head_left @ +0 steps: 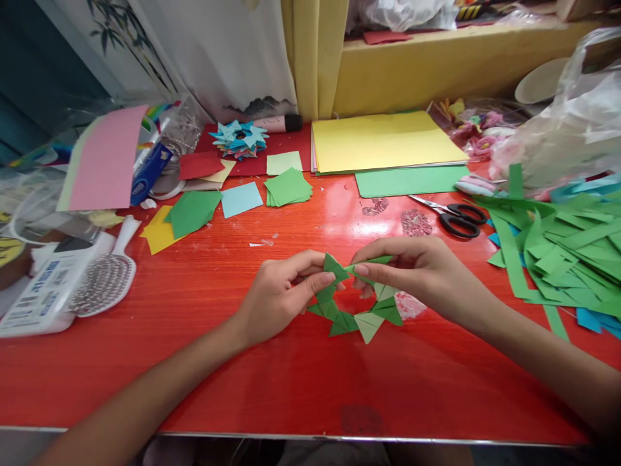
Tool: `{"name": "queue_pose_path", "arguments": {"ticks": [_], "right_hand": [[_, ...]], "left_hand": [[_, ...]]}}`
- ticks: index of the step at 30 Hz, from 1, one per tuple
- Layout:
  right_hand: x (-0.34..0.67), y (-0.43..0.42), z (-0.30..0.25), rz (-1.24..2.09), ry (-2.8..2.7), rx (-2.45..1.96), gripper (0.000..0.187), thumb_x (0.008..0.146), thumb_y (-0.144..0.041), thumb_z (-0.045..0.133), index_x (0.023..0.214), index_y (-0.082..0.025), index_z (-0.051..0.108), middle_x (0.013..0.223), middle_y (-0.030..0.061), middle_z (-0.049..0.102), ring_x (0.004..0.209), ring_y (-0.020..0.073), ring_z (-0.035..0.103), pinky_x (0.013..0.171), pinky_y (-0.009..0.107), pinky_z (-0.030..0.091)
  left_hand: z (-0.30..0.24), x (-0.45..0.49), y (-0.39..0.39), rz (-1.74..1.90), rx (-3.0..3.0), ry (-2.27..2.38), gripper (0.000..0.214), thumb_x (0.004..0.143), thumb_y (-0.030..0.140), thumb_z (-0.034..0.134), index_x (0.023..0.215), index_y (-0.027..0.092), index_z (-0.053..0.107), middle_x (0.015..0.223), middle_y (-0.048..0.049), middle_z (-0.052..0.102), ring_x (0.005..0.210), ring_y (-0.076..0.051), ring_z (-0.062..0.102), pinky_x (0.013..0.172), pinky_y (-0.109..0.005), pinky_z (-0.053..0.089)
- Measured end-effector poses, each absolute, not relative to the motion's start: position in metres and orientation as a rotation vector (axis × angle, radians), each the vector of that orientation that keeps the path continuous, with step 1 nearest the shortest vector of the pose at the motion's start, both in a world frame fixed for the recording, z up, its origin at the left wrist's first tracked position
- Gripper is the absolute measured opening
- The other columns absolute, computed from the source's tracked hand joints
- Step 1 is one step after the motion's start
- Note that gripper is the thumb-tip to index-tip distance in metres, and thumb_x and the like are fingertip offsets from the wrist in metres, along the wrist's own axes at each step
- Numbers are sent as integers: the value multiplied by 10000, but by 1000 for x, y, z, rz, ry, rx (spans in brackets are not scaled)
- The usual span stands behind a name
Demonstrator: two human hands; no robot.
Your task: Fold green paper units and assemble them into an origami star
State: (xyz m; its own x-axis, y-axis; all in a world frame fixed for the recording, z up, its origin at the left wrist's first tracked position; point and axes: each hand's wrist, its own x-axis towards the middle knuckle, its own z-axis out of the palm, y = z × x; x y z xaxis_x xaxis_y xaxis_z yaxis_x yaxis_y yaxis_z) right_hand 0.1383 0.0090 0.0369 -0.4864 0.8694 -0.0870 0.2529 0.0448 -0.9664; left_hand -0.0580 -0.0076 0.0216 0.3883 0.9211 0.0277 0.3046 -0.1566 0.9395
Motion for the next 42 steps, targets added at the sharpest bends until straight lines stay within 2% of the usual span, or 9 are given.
{"name": "queue_pose_path", "arguments": {"ticks": [10,19,25,30,34,40,42], "right_hand": [[138,8,38,1486,-1777,-1127,191,773,-362,541,781,-207,652,694,23,648,630,147,606,584,265,484],[137,7,37,1399,-1861,-1160,223,777,-371,529,781,-178,641,669,25,638,598,129,590,529,230,453],[136,8,34,1389,-1913,-1154,197,784,-329,518,761,-168,629,656,20,633,582,120,584,507,216,434],[137,10,30,1458,-1905,-1182,201,781,-348,521,795,-173,618,666,25,636,576,133,592,523,241,449],[135,10,26,1491,-1861,-1158,227,776,-367,528,875,-170,581,689,28,637,626,150,609,556,254,464],[133,7,23,1498,-1873,-1161,291,783,-357,532,1013,-181,502,680,13,637,584,129,589,498,221,431],[133,7,21,1488,-1890,-1162,282,788,-353,528,1010,-182,502,678,10,636,584,124,583,486,212,418]], "left_hand": [[21,-58,-7,824,1626,1072,158,813,295,496,825,162,581,596,23,550,441,-48,421,418,-177,343],[23,-59,-8,771,1671,1082,166,808,285,499,856,161,598,604,21,559,449,-48,406,423,-175,332],[22,-59,-5,652,1729,1107,190,805,302,490,709,155,562,501,49,424,443,-51,343,414,-181,275],[19,-58,-2,577,1636,1150,265,814,396,443,694,174,524,470,60,371,417,-61,356,415,-191,276],[18,-58,-1,601,1669,1206,302,811,409,437,650,169,525,462,54,336,427,-65,316,413,-195,240],[16,-58,-1,535,1777,1192,317,823,385,419,682,158,589,540,27,458,507,-79,371,474,-210,267],[14,-58,-1,528,1783,1196,318,821,387,423,674,158,588,531,33,438,502,-77,352,472,-210,257]]}}
